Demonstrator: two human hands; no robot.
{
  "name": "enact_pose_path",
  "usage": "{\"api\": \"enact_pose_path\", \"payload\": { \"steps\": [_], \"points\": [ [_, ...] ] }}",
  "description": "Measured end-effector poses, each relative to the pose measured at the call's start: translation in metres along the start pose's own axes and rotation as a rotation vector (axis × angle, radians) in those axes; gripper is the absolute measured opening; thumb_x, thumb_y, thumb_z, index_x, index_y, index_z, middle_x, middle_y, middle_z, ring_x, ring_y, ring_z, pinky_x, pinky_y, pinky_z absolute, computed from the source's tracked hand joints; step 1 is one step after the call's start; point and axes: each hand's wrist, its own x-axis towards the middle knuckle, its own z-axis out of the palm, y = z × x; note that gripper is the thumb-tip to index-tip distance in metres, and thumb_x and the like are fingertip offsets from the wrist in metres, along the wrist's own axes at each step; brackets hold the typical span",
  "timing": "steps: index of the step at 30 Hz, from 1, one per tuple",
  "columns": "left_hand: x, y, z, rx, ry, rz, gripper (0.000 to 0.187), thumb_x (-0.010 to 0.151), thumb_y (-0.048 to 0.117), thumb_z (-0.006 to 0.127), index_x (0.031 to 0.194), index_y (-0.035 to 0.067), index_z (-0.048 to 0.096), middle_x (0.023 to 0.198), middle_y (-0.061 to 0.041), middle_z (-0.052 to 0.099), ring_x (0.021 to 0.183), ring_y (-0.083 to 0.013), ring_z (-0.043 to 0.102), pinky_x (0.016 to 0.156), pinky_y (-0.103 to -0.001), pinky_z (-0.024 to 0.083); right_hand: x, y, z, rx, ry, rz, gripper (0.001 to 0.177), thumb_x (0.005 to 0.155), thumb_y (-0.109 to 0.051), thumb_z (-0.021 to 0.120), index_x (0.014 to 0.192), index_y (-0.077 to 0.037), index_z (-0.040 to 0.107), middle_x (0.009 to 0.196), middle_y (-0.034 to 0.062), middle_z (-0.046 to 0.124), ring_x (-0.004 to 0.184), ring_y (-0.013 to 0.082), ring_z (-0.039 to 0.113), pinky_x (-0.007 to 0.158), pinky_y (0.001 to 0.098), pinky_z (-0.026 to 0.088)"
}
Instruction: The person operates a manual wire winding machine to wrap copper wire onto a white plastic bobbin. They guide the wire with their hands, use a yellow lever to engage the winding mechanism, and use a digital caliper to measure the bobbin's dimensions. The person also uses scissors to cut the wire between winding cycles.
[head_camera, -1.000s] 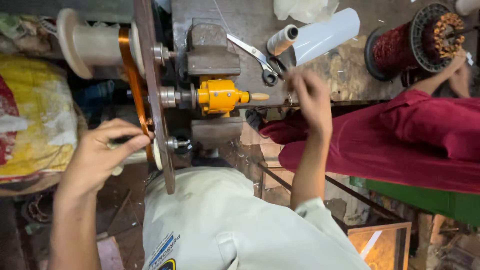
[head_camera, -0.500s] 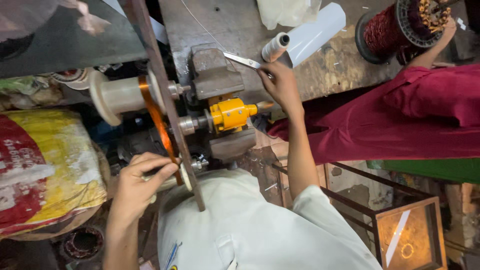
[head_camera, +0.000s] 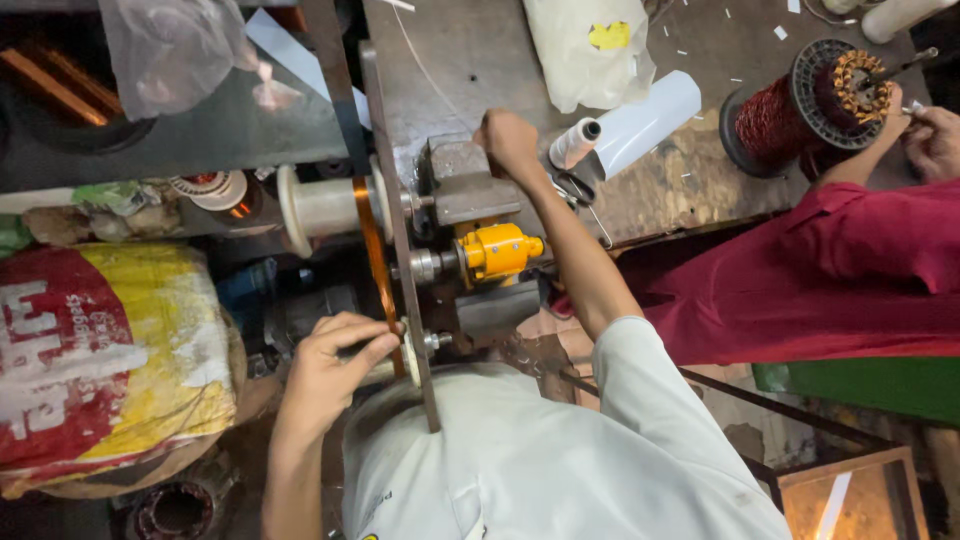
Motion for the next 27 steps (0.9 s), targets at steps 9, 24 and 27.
{"api": "enact_pose_path", "payload": {
  "steps": [9, 24, 27],
  "points": [
    [0.001, -0.001, 0.000, -0.003, -0.002, 0.055, 0.017, 0.085, 0.015, 0.080, 0.097, 0.004, 0.080, 0.093, -0.006, 0.078, 0.092, -0.0194, 0.066, 0.087, -0.032, 0.048, -0.038, -0.051, -0.201, 0.974, -0.059, -0.007, 0.027, 0.102, -0.011, 0.062, 0.129, -0.008, 0.059, 0.097, 0.0048, 0.072, 0.083, 0.0088, 0.067, 0.069, 0.0241, 0.053],
    [0.004, 0.018, -0.004, 0.034, -0.012, 0.113, 0.020, 0.092, 0.022, 0.074, 0.105, 0.008, 0.080, 0.105, -0.006, 0.079, 0.097, -0.0202, 0.071, 0.091, -0.033, 0.050, -0.214, -0.205, -0.355, 0.789, -0.149, -0.402, 0.062, 0.066, 0.010, 0.046, 0.121, -0.001, 0.072, 0.116, 0.0141, 0.077, 0.076, 0.0058, 0.067, 0.060, 0.0180, 0.048],
    [0.004, 0.019, -0.003, 0.032, 0.009, 0.088, 0.021, 0.091, 0.023, 0.075, 0.105, 0.008, 0.079, 0.105, -0.007, 0.078, 0.099, -0.0220, 0.070, 0.090, -0.033, 0.052, -0.215, -0.221, -0.351, 0.816, -0.328, -0.483, 0.059, 0.070, 0.013, 0.047, 0.122, -0.003, 0.070, 0.120, 0.0140, 0.075, 0.091, 0.0136, 0.078, 0.063, 0.0208, 0.057]
  ]
}}
